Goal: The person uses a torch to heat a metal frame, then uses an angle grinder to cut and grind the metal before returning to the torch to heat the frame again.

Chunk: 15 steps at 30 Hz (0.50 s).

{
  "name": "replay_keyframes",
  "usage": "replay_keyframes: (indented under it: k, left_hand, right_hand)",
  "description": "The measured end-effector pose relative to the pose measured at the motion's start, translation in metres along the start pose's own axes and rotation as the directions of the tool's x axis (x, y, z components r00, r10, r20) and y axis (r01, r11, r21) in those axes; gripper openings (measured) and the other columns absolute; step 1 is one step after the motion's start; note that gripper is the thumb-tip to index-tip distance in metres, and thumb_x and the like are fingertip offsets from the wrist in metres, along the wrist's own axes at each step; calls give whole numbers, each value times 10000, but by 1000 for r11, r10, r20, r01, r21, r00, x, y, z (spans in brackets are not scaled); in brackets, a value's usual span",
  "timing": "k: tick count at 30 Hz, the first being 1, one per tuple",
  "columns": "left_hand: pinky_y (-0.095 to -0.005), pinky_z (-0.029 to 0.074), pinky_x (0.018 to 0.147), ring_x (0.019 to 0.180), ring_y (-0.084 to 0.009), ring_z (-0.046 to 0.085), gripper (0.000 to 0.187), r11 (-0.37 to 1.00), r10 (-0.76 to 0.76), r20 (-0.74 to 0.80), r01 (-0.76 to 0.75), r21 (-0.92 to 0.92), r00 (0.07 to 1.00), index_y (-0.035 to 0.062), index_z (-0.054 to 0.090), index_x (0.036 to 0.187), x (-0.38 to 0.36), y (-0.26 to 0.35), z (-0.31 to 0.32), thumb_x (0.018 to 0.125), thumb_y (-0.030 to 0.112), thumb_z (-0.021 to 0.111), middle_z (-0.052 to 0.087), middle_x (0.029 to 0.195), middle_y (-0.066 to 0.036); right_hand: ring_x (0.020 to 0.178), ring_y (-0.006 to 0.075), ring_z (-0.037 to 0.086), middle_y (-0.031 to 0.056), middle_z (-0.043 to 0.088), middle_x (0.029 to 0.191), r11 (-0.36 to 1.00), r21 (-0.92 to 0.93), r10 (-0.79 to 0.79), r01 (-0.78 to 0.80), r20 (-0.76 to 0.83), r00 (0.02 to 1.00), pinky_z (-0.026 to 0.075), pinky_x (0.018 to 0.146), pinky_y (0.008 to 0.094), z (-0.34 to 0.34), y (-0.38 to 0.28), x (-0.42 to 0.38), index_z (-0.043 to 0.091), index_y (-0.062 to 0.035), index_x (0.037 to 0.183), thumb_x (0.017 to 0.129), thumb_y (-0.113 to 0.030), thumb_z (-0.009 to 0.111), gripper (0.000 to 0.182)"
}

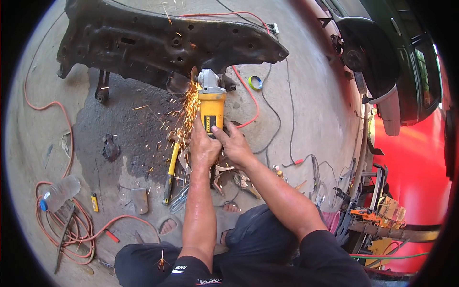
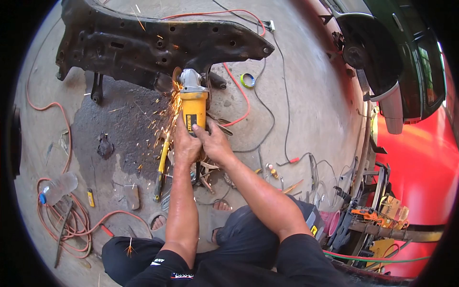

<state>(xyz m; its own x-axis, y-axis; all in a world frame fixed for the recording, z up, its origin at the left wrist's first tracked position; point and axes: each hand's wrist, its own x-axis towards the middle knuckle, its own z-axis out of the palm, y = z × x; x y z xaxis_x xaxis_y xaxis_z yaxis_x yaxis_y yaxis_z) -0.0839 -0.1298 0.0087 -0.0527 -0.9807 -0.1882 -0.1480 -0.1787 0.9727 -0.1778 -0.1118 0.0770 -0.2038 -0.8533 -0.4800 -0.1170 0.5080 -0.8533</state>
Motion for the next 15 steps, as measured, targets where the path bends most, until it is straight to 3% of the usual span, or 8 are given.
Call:
replay_keyframes:
  k: [2,6,10,15]
  left_hand:
    - [-516,502,1000,1210,-470,612,820,999,-19,40,21,-47,999,11,315,1568,-1,5,-4,876,196,715,581,1354,-323]
    - [-515,508,987,1187,-468,627,827,992,-127,82,126,6,989,3,306,1570,-2,19,-13,877,201,710,608,1307,-325]
    - [-515,517,971,1172,-467,637,830,1000,-6,19,6,29,1000,7,318,1566,0,2,-7,872,212,725,611,1317,-311]
    - [-510,519,973,1178,-469,635,856,999,-46,45,47,-25,998,11,328,1562,0,7,-12,856,235,758,611,1317,-301]
  right_hand:
    - [1144,187,626,169,646,1306,999,7,-35,35,-13,999,499,1000,335,1,7,3,468,33,1488,1044,-258,644,560]
    - [1216,219,600,204,633,1343,996,-27,-89,88,-33,996,472,1047,349,-1,22,9,454,52,1498,1034,-295,653,613]
    - [1252,234,587,229,623,1364,995,-64,-83,80,-35,996,457,1070,361,-3,29,13,459,64,1493,1025,-329,662,644]
    - [1212,220,599,217,642,1329,995,-64,-78,74,-58,995,469,1049,361,1,27,11,489,55,1467,1031,-311,656,594]
